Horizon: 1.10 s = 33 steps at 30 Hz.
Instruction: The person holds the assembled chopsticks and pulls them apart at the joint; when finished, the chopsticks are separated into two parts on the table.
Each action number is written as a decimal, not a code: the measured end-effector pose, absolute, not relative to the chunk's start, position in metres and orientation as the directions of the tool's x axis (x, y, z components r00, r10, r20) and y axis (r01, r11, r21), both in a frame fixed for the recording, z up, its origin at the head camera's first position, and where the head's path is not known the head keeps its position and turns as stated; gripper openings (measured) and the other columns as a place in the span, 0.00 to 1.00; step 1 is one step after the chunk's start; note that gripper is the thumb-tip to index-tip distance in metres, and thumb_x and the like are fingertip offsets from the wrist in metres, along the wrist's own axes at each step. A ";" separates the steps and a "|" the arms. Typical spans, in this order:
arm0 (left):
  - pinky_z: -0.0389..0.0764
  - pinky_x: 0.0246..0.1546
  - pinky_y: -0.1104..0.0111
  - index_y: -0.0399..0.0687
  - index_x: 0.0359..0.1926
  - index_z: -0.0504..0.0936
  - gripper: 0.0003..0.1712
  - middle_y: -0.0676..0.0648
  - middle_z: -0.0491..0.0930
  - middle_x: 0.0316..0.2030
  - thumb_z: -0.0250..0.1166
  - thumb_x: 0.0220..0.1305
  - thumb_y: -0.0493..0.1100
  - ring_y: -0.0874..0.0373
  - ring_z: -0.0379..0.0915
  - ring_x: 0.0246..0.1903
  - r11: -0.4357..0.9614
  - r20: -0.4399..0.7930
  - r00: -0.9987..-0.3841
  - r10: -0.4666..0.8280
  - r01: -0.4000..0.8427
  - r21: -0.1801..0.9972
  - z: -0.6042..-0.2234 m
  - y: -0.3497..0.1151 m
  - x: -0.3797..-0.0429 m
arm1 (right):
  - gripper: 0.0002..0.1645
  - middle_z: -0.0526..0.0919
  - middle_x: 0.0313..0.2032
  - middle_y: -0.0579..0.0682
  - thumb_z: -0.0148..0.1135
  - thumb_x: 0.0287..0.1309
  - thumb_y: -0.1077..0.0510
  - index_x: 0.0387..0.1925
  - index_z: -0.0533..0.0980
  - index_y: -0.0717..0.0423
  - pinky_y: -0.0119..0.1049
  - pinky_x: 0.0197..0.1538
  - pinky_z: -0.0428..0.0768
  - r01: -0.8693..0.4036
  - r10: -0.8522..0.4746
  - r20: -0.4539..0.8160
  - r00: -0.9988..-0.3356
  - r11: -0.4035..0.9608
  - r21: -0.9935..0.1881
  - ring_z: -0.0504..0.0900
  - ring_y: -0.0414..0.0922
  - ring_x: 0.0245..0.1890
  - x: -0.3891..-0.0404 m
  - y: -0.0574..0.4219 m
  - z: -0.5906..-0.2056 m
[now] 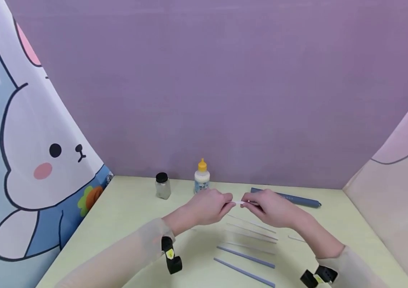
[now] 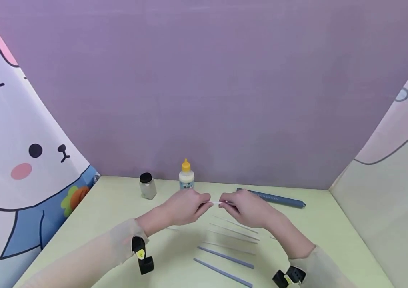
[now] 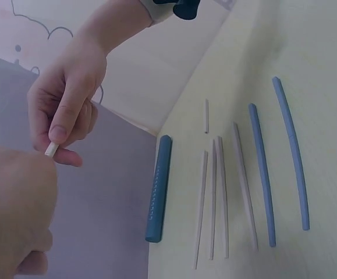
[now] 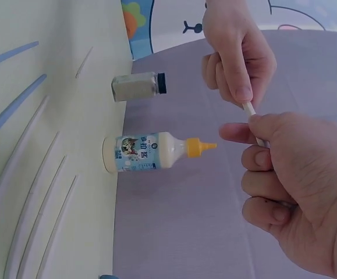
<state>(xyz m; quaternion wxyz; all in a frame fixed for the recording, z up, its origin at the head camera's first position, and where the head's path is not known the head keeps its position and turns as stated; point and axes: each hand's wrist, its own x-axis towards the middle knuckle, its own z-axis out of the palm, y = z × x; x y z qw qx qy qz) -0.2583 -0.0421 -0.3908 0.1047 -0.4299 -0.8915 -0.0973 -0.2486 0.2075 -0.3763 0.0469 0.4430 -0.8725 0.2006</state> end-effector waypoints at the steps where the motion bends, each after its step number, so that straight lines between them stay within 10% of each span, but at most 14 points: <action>1: 0.57 0.18 0.75 0.51 0.29 0.74 0.19 0.58 0.61 0.16 0.57 0.82 0.50 0.66 0.61 0.15 0.615 0.280 -0.607 0.743 0.785 0.072 -0.392 -0.043 -0.258 | 0.09 0.62 0.22 0.32 0.60 0.77 0.59 0.36 0.78 0.45 0.24 0.28 0.66 -0.793 -0.754 0.262 -0.603 0.531 -0.297 0.58 0.26 0.20 -0.249 0.207 -0.376; 33: 0.63 0.13 0.70 0.54 0.27 0.75 0.21 0.58 0.64 0.13 0.60 0.80 0.55 0.65 0.63 0.13 0.681 0.390 -0.588 0.708 0.715 -0.159 -0.409 -0.043 -0.251 | 0.18 0.53 0.20 0.32 0.61 0.76 0.59 0.28 0.67 0.45 0.24 0.26 0.59 -0.793 -0.741 0.287 -0.607 0.591 -0.151 0.54 0.27 0.19 -0.248 0.209 -0.394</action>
